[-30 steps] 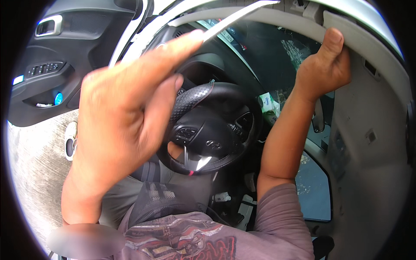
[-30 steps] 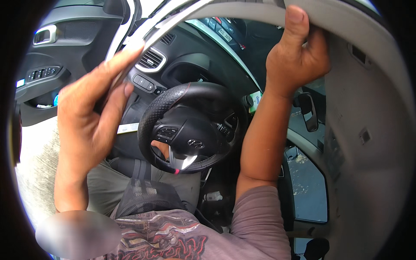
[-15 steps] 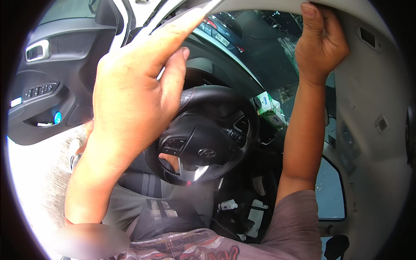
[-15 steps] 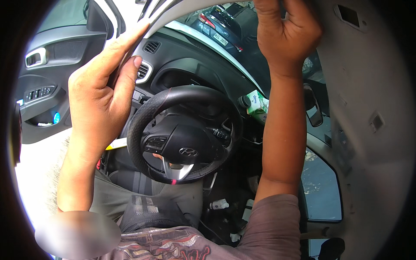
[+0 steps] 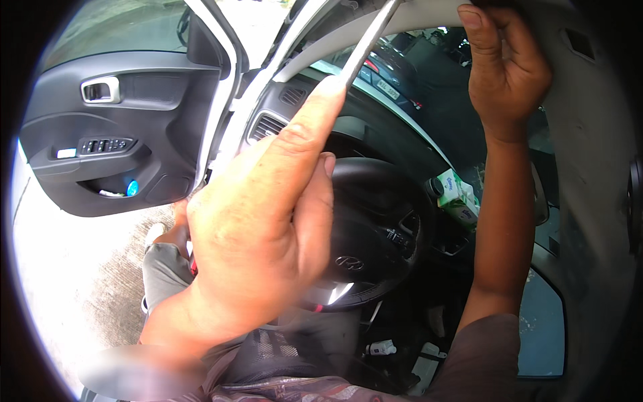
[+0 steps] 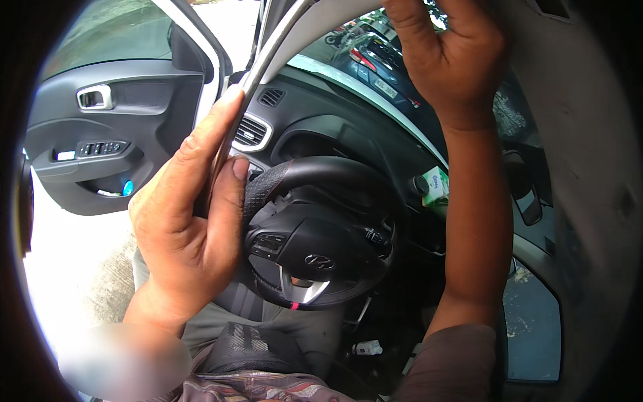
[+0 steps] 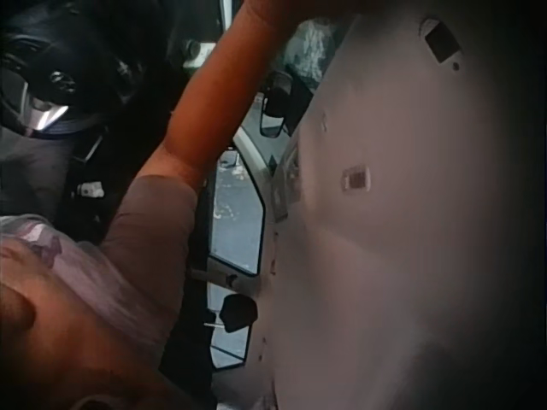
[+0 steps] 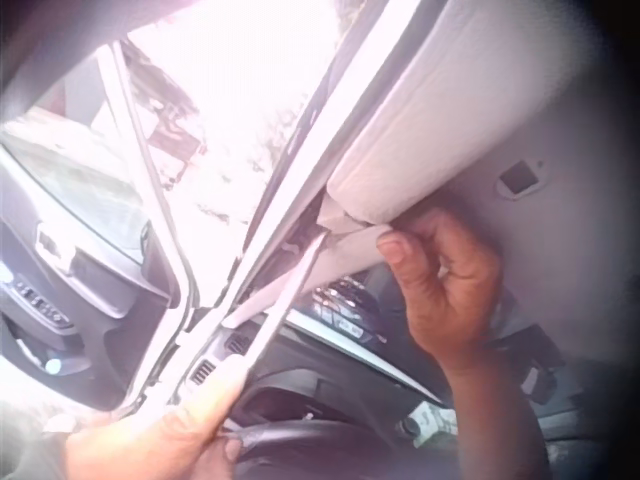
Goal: The person installs a rearview mirror inside a car using a wrench and a plastic pry tool. They loosen bolts on the roof, remove a trim piece, and attach the mirror to the windshield area.
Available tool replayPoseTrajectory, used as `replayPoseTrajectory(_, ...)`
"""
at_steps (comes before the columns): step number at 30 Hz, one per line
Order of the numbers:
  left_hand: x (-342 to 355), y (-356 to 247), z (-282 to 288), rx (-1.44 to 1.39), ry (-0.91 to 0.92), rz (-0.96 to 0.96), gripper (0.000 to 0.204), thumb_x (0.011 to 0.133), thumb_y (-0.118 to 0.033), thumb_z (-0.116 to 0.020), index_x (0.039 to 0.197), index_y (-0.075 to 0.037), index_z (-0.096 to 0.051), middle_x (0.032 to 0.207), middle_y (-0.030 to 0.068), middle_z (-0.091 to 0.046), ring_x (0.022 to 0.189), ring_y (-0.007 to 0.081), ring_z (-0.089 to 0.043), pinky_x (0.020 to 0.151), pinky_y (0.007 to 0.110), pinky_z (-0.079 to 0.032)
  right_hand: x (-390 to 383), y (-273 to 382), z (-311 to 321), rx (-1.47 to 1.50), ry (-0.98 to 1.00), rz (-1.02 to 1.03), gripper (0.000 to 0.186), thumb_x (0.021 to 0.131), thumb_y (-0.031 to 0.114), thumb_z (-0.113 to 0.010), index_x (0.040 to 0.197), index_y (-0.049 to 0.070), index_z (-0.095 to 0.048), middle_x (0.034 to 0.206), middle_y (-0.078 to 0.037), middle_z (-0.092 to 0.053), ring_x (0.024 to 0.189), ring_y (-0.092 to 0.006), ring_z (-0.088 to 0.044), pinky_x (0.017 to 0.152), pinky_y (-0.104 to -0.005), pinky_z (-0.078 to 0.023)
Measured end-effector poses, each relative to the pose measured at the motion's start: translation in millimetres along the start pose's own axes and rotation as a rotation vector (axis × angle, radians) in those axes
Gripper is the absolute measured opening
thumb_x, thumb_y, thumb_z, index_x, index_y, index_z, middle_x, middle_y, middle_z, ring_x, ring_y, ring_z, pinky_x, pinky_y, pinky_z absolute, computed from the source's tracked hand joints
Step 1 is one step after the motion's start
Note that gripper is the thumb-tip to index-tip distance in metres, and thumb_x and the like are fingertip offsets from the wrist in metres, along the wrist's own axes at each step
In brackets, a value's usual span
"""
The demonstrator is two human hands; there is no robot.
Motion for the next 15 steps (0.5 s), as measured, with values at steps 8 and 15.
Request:
replayPoseTrajectory(8, -2, -19, -4, 0.114, -0.044, -0.013, 0.053, 0.088, 0.013, -0.066, 0.139, -0.001, -0.067, 0.093, 0.0141, -0.074, 0.069, 0.0138, -0.064, 0.069, 0.025, -0.053, 2, 2, 2, -0.074, -0.019, 0.083, 0.023, 0.103, 0.021, -0.074, 0.106, -0.002, -0.077, 0.089, -0.002, -0.076, 0.081, -0.0059, -0.065, 0.074, -0.0215, -0.051)
replayPoseTrajectory(15, -5, -22, 19, 0.107, -0.048, 0.030, 0.050, 0.089, 0.012, -0.066, 0.138, 0.000, -0.068, 0.113, 0.0193, -0.077, 0.084, 0.0211, -0.074, 0.078, 0.027, -0.056, 0, 8, -2, -0.163, 0.039, -0.014, 0.018, 0.101, 0.018, -0.076, 0.105, 0.001, -0.076, 0.085, 0.001, -0.073, 0.081, -0.0051, -0.064, 0.075, -0.0215, -0.051)
Point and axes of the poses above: each hand's wrist, its own x-axis towards the middle knuckle, its own z-axis out of the back of the hand, y = z × x, the point moved 7 cm from there along x, towards the middle knuckle
